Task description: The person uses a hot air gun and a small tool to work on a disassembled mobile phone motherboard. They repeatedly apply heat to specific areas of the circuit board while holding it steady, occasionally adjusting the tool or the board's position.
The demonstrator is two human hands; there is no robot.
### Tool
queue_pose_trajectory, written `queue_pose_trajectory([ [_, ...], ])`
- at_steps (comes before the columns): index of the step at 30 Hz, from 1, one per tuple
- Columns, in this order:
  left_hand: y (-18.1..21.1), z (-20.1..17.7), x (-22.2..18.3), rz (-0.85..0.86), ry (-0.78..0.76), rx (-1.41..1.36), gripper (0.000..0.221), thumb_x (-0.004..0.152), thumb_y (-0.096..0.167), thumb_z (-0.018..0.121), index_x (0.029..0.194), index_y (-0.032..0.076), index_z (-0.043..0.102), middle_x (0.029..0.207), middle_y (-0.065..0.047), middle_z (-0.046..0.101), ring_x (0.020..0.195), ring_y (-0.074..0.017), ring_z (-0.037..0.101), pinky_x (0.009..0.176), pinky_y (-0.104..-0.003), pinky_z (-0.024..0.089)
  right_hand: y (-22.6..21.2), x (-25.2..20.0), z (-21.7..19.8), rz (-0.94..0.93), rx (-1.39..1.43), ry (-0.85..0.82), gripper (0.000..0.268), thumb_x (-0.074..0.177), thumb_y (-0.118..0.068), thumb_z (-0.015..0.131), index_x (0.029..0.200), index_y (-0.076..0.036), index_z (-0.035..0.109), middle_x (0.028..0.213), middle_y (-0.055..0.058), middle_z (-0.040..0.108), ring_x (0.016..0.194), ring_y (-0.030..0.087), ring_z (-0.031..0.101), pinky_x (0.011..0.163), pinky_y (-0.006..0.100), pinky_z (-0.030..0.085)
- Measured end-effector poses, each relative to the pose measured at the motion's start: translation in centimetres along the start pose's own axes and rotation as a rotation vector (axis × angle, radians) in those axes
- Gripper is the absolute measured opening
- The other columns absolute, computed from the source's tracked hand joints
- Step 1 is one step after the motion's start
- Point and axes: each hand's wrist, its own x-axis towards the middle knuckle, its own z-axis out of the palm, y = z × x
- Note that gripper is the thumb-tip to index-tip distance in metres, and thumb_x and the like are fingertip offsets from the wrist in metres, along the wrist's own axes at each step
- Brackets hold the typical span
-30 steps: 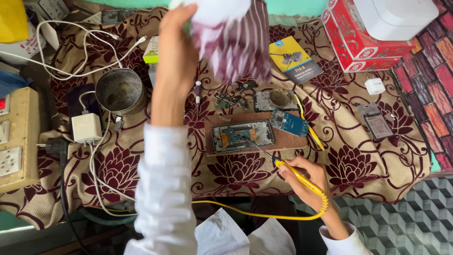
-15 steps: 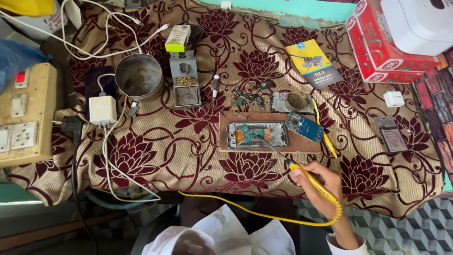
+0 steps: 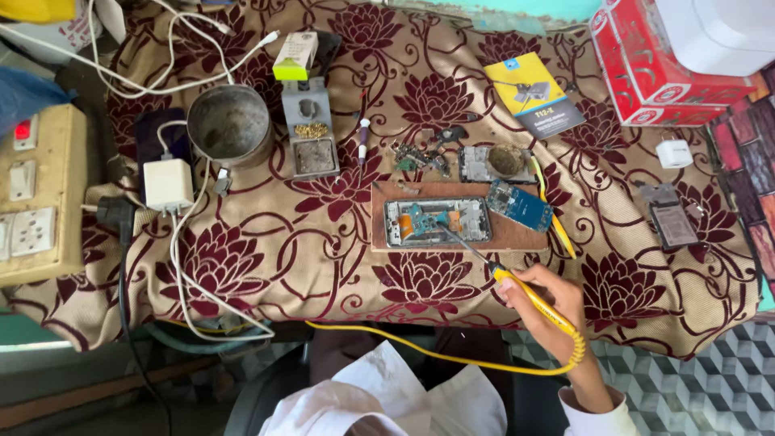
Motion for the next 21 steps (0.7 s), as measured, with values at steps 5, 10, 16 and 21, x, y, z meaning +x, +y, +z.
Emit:
queue_pose_trajectory([
  [5,1.0,0.0,-1.5,0.034,-0.033,0.095,0.046,0.077,0.013,0.068,0.119,-0.005,0.057,0.111,-0.014,0.061,0.101,-0.0267,0.057,0.089,-0.039,0.046,0.1,-0.2,0.1,-0.006,0.002,0.01,0.01,0.091,-0.004,0.068,0.095,0.005,0.07,0.083,0.009,0.078,0.074,0.009,0.071,0.066,0.023,0.057],
  [10,1.8,0.1,-2.4,0.079,-0.047,0.201,0.044,0.074,0.013,0.068,0.114,-0.004,0.058,0.106,-0.014,0.061,0.097,-0.0269,0.056,0.085,-0.04,0.046,0.4,-0.1,0.0,-0.023,-0.036,0.006,0.011,0.092,-0.004,0.068,0.097,0.005,0.07,0.083,0.009,0.078,0.073,0.008,0.071,0.065,0.023,0.057],
  [16,3.3,0.7,-2.1,0.202,-0.11,0.382,0.042,0.071,0.014,0.069,0.108,-0.002,0.059,0.101,-0.014,0.061,0.092,-0.0271,0.056,0.081,-0.04,0.046,1.0,-0.2,0.0,-0.033,-0.006,0.0,0.01,0.093,-0.004,0.068,0.098,0.005,0.069,0.085,0.009,0.078,0.074,0.008,0.07,0.065,0.023,0.057],
  [21,5.7,1.2,-1.2,0.402,-0.22,0.6,0.04,0.068,0.015,0.069,0.104,-0.001,0.06,0.096,-0.013,0.061,0.088,-0.0273,0.055,0.077,-0.04,0.046,1.4,-0.1,-0.2,-0.019,-0.025,0.018,0.012,0.093,-0.005,0.068,0.1,0.005,0.07,0.084,0.009,0.078,0.073,0.008,0.069,0.064,0.022,0.056],
])
